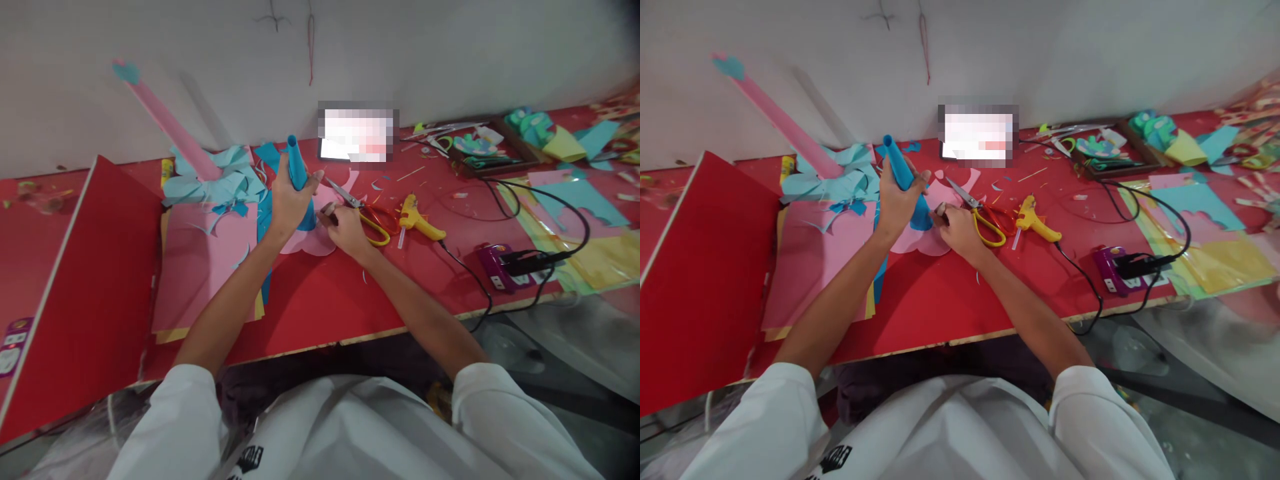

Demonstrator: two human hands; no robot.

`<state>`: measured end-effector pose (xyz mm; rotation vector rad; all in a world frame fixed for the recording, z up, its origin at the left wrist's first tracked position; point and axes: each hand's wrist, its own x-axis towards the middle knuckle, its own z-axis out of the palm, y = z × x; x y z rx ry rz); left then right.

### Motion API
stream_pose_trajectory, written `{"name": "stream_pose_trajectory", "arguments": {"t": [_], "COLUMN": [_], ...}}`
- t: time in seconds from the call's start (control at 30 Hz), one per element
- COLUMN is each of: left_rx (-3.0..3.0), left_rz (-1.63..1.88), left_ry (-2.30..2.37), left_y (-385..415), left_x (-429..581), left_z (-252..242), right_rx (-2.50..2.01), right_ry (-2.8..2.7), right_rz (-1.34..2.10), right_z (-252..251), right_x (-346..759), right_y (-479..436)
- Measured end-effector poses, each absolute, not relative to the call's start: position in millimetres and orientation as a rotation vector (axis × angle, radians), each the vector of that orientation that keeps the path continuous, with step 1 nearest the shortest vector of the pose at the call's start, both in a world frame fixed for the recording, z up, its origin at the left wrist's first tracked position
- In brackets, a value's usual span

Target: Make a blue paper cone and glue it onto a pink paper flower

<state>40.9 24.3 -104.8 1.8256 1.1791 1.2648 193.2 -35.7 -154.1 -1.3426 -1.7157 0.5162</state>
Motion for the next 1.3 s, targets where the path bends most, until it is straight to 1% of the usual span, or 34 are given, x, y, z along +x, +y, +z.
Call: {"name": "stream_pose_trajectory", "arguments": {"t": [0.23, 0.67, 0.97, 1.13, 1.3], "left_rx": [1.938, 1.866, 1.721, 1.676, 1.649], "left_rz": [1.179, 1.262, 1.482, 1.505, 1.541], "left_ry": [1.168, 1.177, 0.974, 0.937, 0.919], "left_y": [19, 19, 33, 35, 31], "left_x": [43, 41, 43, 43, 44], "left_z": [-95, -97, -115, -117, -111], "right_rx": [-1.297, -1.347, -1.269, -1.199, -1.226], "right_ry": [-1.712, -1.696, -1.753, -1.737, -1.758], "right_rz": [0.495, 0.468, 0.428, 0.42, 0.455], "right_z": [-153, -158, -163, -167, -169], "right_x": [190, 187, 181, 179, 177], "right_y": [-40, -42, -43, -46, -46]}}
